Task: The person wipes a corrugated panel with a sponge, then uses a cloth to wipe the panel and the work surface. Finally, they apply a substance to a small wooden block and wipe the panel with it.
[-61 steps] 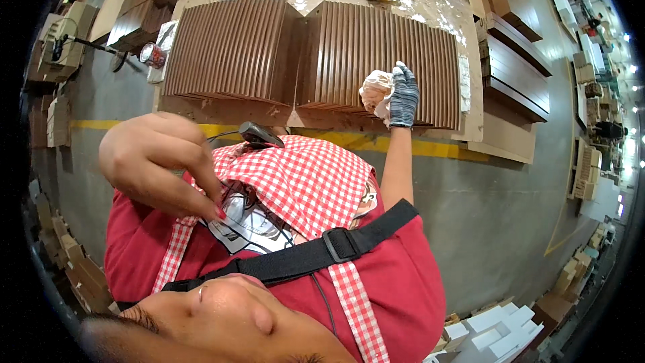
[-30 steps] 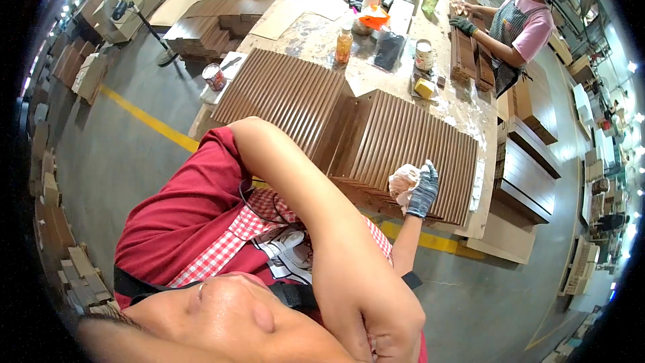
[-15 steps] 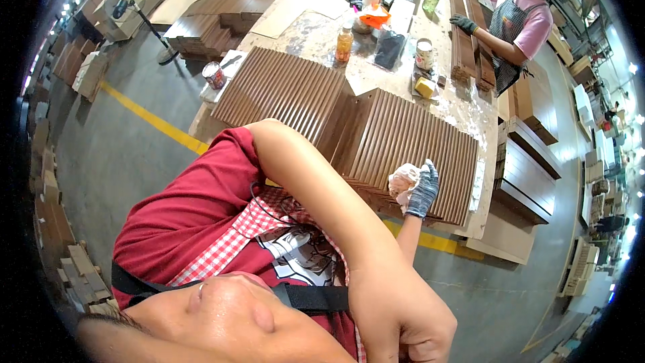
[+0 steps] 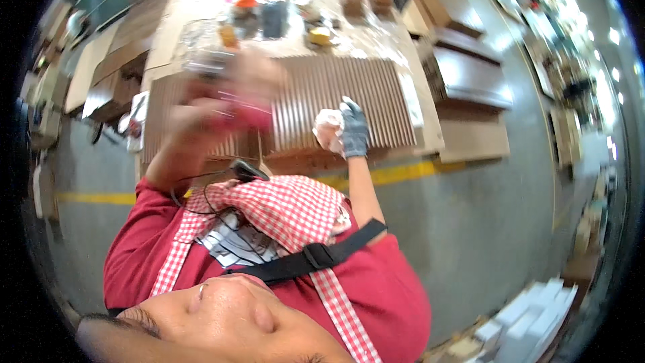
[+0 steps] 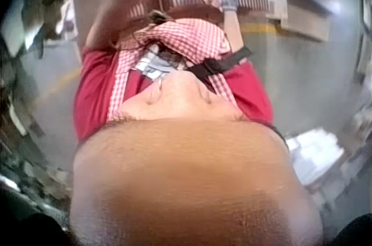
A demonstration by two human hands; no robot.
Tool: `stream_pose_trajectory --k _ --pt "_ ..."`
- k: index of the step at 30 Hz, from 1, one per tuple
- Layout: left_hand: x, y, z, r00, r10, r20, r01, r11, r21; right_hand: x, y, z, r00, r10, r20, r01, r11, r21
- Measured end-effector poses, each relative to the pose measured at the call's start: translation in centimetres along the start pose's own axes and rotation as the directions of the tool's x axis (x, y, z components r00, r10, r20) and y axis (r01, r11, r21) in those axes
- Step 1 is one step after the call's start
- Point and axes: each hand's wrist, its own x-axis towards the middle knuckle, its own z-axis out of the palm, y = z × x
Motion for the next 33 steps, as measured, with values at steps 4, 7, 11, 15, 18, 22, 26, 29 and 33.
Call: stream_pose_trajectory --k 4,7,11,15,18,22,26,29,33 --pt "-2.8 3.3 -2.8 0.878 0.478 0.017 -0.476 0.877 -0.061 0.7 -1.4 0.3 0.981 0.194 -0.029 -0.192 0.98 0.062" --pt "-3.0 5.4 -4.4 0.838 0.514 -0.182 -0.529 0.848 -0.04 0.7 -2.7 0.2 0.961 0.278 -0.001 -0.277 0.956 0.092" --pt "-3.1 7.2 -5.8 0.812 0.537 -0.229 -0.57 0.815 -0.106 0.6 -3.0 0.0 0.958 0.288 0.013 -0.288 0.951 0.117" --pt "-5.2 6.8 -3.5 0.63 0.76 0.157 -0.766 0.642 -0.032 0.8 -1.9 -0.1 0.992 0.102 0.072 -0.088 0.981 -0.171" --pt "-4.9 4.8 -1.2 0.508 0.755 0.414 -0.775 0.611 -0.164 0.9 -1.5 -0.1 0.996 0.009 0.091 0.015 0.965 -0.262" --pt "-2.4 3.2 1.3 0.195 0.95 0.242 -0.924 0.261 -0.28 0.7 -2.0 -0.1 0.979 0.2 0.03 -0.198 0.978 -0.068" --pt "-0.3 3.4 2.9 0.064 0.986 0.156 -0.941 0.112 -0.319 0.8 -2.6 0.2 0.967 0.253 0.002 -0.253 0.966 0.048" --pt "0.5 2.4 3.9 0.087 0.992 0.091 -0.939 0.112 -0.324 0.9 -2.6 0.3 0.961 0.275 0.003 -0.274 0.959 0.067" --pt "1.1 2.3 5.5 0.096 0.995 -0.038 -0.966 0.084 -0.245 0.9 -2.4 0.3 0.959 0.285 0.002 -0.285 0.957 0.061"
